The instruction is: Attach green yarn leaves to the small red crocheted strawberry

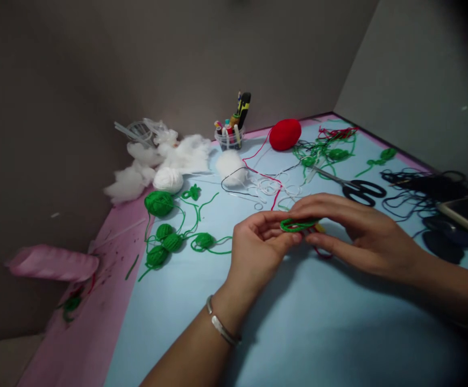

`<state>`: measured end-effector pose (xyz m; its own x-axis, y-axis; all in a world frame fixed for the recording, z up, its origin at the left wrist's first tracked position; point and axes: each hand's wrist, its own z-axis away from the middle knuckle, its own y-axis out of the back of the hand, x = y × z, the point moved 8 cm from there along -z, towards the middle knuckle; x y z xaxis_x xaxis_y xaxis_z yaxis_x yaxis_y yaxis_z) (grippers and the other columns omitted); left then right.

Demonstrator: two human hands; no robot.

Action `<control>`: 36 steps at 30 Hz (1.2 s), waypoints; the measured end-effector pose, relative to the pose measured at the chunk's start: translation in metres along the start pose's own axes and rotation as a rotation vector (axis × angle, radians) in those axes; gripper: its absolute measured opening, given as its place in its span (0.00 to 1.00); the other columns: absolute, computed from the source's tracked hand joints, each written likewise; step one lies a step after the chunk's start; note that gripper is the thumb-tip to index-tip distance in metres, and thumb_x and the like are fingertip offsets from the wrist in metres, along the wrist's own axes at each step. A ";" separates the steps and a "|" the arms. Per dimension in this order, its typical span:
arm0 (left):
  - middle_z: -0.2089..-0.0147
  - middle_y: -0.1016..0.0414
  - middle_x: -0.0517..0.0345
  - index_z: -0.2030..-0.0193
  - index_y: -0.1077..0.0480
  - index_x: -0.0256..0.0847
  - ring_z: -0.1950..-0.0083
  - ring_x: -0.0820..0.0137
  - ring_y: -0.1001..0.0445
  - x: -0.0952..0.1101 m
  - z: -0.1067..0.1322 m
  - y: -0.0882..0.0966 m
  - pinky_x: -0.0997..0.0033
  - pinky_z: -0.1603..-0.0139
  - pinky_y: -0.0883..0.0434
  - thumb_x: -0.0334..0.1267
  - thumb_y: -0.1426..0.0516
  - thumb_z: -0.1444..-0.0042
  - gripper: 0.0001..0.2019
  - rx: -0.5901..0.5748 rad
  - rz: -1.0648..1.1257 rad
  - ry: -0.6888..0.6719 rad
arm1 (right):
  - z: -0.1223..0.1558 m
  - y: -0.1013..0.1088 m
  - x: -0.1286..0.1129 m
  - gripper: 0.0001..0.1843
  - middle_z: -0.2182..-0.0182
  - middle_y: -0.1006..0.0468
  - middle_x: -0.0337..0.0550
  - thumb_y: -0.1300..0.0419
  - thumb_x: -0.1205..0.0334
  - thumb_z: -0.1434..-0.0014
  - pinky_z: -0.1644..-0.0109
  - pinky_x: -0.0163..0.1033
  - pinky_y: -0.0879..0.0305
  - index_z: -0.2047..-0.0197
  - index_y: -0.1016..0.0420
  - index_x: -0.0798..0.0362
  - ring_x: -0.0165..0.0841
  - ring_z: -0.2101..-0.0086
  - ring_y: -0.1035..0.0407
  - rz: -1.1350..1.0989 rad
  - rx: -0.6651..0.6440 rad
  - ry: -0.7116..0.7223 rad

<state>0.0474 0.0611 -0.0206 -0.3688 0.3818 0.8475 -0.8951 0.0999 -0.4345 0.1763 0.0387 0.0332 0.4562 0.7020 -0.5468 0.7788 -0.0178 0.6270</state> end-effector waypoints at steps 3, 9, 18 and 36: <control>0.74 0.21 0.61 0.71 0.24 0.36 0.71 0.75 0.25 0.000 0.000 0.002 0.75 0.64 0.28 0.26 0.25 0.80 0.23 0.010 -0.011 -0.002 | 0.002 0.005 0.001 0.18 0.53 0.21 0.46 0.39 0.64 0.37 0.45 0.51 0.26 0.44 0.29 0.42 0.42 0.49 0.26 -0.020 0.044 -0.008; 0.72 0.20 0.61 0.71 0.24 0.36 0.70 0.74 0.24 0.000 0.000 -0.001 0.74 0.63 0.27 0.26 0.25 0.77 0.21 -0.018 -0.032 -0.009 | 0.001 0.013 -0.005 0.09 0.54 0.21 0.43 0.39 0.66 0.37 0.49 0.47 0.24 0.57 0.25 0.40 0.41 0.53 0.24 0.070 0.086 0.015; 0.72 0.21 0.62 0.72 0.24 0.38 0.70 0.74 0.24 0.005 0.005 -0.003 0.76 0.65 0.27 0.21 0.30 0.65 0.14 0.029 -0.154 -0.102 | -0.001 0.012 -0.005 0.09 0.63 0.21 0.41 0.40 0.67 0.38 0.59 0.46 0.26 0.61 0.24 0.41 0.40 0.63 0.23 0.037 0.126 -0.063; 0.62 0.18 0.55 0.62 0.20 0.41 0.64 0.69 0.21 0.009 0.013 -0.013 0.71 0.59 0.22 0.23 0.36 0.52 0.12 -0.056 -0.565 -0.385 | 0.020 -0.018 0.046 0.15 0.80 0.27 0.35 0.27 0.55 0.55 0.78 0.33 0.40 0.74 0.27 0.51 0.27 0.80 0.36 -0.640 0.024 -0.848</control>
<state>0.0524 0.0511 -0.0037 0.0789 -0.0953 0.9923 -0.9659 0.2387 0.0998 0.1917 0.0568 -0.0141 0.1016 -0.1401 -0.9849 0.9842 0.1585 0.0789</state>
